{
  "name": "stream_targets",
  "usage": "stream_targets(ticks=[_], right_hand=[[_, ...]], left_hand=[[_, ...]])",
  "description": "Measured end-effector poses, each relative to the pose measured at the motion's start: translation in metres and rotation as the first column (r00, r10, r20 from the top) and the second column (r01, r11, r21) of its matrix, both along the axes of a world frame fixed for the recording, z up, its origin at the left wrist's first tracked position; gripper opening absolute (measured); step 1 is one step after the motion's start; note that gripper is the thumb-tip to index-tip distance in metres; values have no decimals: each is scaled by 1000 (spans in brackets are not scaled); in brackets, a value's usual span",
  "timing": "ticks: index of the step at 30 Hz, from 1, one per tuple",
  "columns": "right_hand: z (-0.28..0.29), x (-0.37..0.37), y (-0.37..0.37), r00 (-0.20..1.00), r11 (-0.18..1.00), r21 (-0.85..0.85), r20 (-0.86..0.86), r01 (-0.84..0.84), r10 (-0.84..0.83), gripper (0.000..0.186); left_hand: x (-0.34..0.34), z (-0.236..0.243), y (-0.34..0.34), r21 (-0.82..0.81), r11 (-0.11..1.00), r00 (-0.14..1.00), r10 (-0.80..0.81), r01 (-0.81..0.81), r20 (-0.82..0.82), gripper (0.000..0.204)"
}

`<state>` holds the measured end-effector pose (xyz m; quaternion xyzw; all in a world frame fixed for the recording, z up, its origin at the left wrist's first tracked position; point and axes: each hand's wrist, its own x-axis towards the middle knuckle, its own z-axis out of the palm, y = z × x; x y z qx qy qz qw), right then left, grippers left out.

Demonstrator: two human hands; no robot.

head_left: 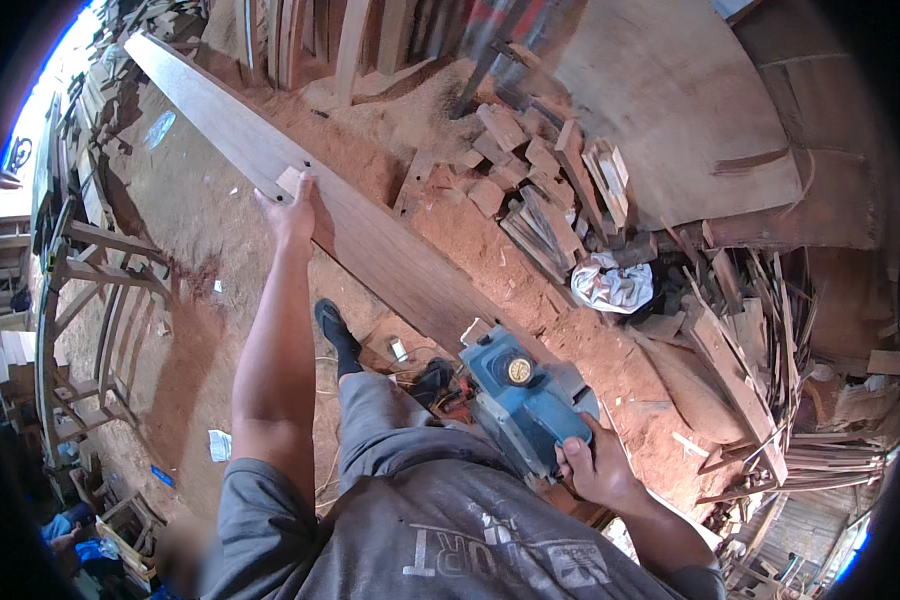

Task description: The person sands a small wooden block, applies glue to it, and attaches it to a long wooden plank. They then use a power sander to smooth the surface of the plank.

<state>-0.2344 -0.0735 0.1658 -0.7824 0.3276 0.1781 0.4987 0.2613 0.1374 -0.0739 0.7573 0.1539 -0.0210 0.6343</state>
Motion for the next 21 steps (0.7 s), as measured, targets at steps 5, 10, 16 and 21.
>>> stream_targets(ticks=[5,10,16,21], right_hand=[[-24,101,10,986,998,-11,151,67,-65,60],[-23,84,8,977,993,-88,189,-82,97,54],[-19,17,7,957,988,-147,276,-50,90,52],[-33,109,8,986,994,-101,158,-43,59,52]], left_hand=[[-1,12,0,-28,1000,1000,-5,4,-11,133],[6,-7,14,-121,993,1000,10,-11,-3,135],[4,-4,2,-83,996,1000,-22,23,13,133],[-4,6,2,-134,991,998,-36,31,-41,132]])
